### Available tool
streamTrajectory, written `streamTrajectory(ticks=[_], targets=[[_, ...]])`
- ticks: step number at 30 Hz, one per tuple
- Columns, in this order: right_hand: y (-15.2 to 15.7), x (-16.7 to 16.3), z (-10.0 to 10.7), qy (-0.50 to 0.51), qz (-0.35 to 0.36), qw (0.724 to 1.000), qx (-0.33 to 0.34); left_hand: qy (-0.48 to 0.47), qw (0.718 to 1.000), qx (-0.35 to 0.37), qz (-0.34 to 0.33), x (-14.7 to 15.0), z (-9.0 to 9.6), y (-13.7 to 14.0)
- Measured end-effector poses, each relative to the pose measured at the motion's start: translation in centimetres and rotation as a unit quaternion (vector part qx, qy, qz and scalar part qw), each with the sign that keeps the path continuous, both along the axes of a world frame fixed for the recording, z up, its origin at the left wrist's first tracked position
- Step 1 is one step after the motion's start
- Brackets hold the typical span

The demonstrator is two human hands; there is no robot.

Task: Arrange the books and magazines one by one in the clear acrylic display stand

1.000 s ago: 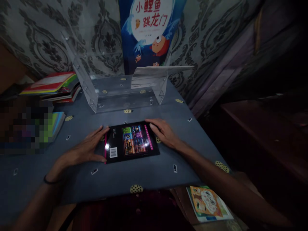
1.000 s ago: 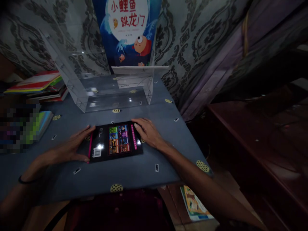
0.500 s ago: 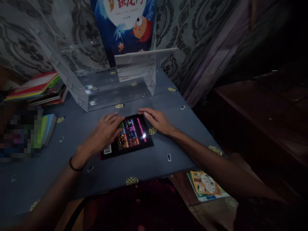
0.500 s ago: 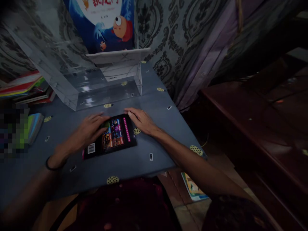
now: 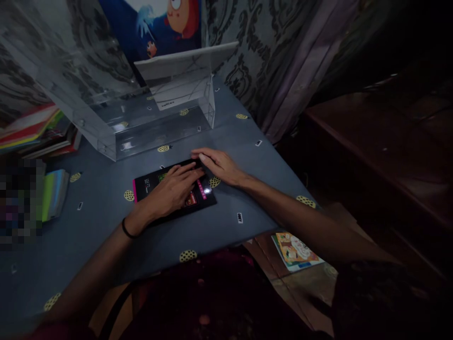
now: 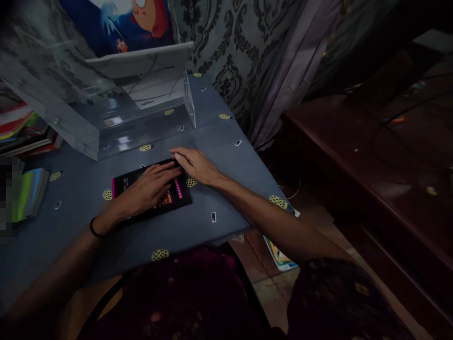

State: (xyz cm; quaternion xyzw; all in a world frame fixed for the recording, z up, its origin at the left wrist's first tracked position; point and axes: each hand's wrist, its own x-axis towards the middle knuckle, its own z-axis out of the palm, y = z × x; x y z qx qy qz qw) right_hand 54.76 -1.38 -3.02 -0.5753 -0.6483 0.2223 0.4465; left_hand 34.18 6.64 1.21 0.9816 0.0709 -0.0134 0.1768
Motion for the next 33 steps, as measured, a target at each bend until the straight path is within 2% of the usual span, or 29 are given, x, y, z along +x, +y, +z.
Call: streamTrajectory(ticks=[6,13,22,28,33], targets=[[0.2,0.1,-0.4,-0.013,-0.004,1.000,0.001,0.003,0.999,-0.017,-0.039,-0.8,0.2,-2.3],[0.2,0.1,-0.6,-0.008,0.000,1.000,0.013,0.020,0.993,0.035,-0.111,-2.0,0.6,-5.0],[0.2,0.0,-0.4,-0.048,-0.002,0.999,0.016,0.027,0.985,0.137,-0.105,-2.4,0.1,-6.7],[-0.3,-0.4,-0.6,-0.135,-0.008,0.991,0.021,-0.038,0.976,0.199,-0.080,-2.9,-0.8,-8.0],[-1.3,-0.9,-0.9,-0.211,0.024,0.977,0.009,-0.070,0.973,0.212,-0.054,-3.7,-1.3,-8.5]])
